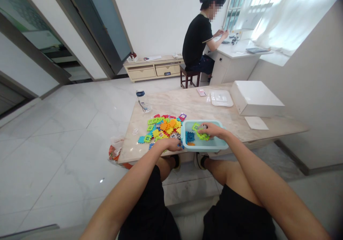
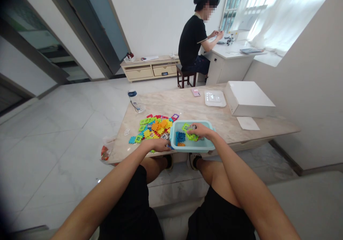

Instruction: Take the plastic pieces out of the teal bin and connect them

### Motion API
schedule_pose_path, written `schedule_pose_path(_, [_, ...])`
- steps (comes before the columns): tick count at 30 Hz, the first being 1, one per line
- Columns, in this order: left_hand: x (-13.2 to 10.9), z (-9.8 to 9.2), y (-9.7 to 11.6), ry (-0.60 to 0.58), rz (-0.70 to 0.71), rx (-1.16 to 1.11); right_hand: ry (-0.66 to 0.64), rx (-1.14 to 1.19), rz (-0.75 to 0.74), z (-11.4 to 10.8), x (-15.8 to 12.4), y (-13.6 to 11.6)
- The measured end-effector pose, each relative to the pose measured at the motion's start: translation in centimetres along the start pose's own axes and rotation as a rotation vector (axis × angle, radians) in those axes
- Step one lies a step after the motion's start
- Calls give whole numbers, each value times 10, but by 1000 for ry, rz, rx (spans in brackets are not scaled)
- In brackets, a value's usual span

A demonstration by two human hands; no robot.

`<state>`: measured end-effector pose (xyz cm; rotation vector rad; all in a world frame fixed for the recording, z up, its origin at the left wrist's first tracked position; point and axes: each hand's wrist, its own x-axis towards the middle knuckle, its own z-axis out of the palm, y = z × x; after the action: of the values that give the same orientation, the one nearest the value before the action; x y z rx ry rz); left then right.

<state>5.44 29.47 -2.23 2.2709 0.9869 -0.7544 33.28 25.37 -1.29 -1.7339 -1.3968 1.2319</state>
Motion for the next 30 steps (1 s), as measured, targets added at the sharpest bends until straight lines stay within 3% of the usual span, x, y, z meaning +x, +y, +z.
schedule_pose_path(4, [-3, 0, -5, 16, 16, -9, -115, 65, 0, -18, 19, -1])
schedule_pose_path(7, [-7, 2, -8, 35, 28, -16, -59, 117, -2, -21, 23, -3])
schedule_pose_path(10, [-11, 7, -10, 42, 54, -17, 5, 203, -24, -9, 31, -20])
schedule_pose_path(15, [-12, 20, -18, 39, 85, -28, 31, 232, -131, 46, 60, -66])
schedule_pose_path(19, [-11, 29, -32, 52, 89, -50, 46, -170, -202, 108, 87, -89])
schedule_pose_path(23, [-16, 33, -41, 61, 89, -72, -14, -655, -253, 161, 109, -97])
schedule_pose_path(26, [-22, 33, -44, 76, 98, -86, -36, -739, -219, 186, 121, -96])
schedule_pose_path(30, [-29, 31, -45, 95, 99, -107, -24, -815, -194, 202, 128, -89])
